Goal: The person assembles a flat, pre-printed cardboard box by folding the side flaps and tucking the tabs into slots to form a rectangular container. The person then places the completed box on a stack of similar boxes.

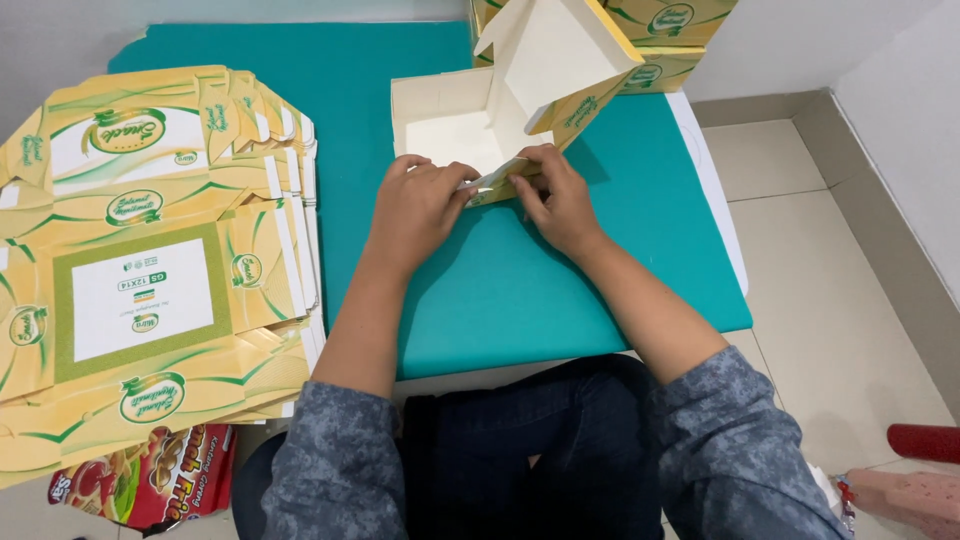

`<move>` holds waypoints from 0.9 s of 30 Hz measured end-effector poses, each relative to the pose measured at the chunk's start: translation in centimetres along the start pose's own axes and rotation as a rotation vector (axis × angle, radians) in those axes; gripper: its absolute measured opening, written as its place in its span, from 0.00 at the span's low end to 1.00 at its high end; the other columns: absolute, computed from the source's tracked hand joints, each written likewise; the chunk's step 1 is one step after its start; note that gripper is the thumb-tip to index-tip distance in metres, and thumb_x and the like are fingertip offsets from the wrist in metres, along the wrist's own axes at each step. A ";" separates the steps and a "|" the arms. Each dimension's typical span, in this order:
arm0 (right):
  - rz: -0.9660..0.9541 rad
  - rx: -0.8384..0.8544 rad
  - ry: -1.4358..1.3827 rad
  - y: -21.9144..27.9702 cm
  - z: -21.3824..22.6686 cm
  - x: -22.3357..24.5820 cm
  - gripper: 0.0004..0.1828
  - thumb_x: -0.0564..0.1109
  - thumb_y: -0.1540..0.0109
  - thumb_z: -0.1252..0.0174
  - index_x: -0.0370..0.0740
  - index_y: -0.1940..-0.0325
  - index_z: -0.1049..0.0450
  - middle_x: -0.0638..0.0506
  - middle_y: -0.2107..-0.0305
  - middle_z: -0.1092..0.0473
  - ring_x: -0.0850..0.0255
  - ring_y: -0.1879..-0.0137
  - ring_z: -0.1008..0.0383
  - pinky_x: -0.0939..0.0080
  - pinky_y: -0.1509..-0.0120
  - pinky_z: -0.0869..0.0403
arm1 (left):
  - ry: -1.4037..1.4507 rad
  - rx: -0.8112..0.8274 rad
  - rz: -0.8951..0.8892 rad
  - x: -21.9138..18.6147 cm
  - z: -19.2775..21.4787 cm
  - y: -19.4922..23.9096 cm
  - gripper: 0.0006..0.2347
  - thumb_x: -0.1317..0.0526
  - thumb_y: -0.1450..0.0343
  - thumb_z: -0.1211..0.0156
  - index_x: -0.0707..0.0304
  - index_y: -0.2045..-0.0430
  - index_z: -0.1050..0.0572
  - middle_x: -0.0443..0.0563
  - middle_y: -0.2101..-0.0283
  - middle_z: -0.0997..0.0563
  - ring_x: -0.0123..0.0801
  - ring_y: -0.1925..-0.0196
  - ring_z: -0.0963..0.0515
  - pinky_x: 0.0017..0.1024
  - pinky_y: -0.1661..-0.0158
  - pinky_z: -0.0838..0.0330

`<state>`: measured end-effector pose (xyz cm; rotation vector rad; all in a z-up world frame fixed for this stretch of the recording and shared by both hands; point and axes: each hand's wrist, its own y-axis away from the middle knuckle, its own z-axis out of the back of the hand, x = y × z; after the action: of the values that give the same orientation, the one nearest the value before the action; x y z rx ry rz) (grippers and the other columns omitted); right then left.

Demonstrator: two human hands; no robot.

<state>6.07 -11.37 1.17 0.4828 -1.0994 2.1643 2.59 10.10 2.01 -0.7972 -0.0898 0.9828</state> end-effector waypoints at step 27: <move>0.186 0.153 0.483 -0.7 -0.9 2.8 0.12 0.42 0.36 0.49 0.48 0.48 0.36 0.57 0.64 0.37 0.55 0.71 0.26 0.56 0.71 0.25 | 0.214 -0.162 0.149 -0.2 1.5 -0.2 0.07 0.69 0.39 0.44 0.59 0.74 0.34 0.48 0.75 0.33 0.38 0.72 0.25 0.39 0.59 0.29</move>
<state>4.56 -9.27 2.68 -0.0870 -0.7362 2.3648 1.99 10.74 3.25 -1.0653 0.0767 1.0334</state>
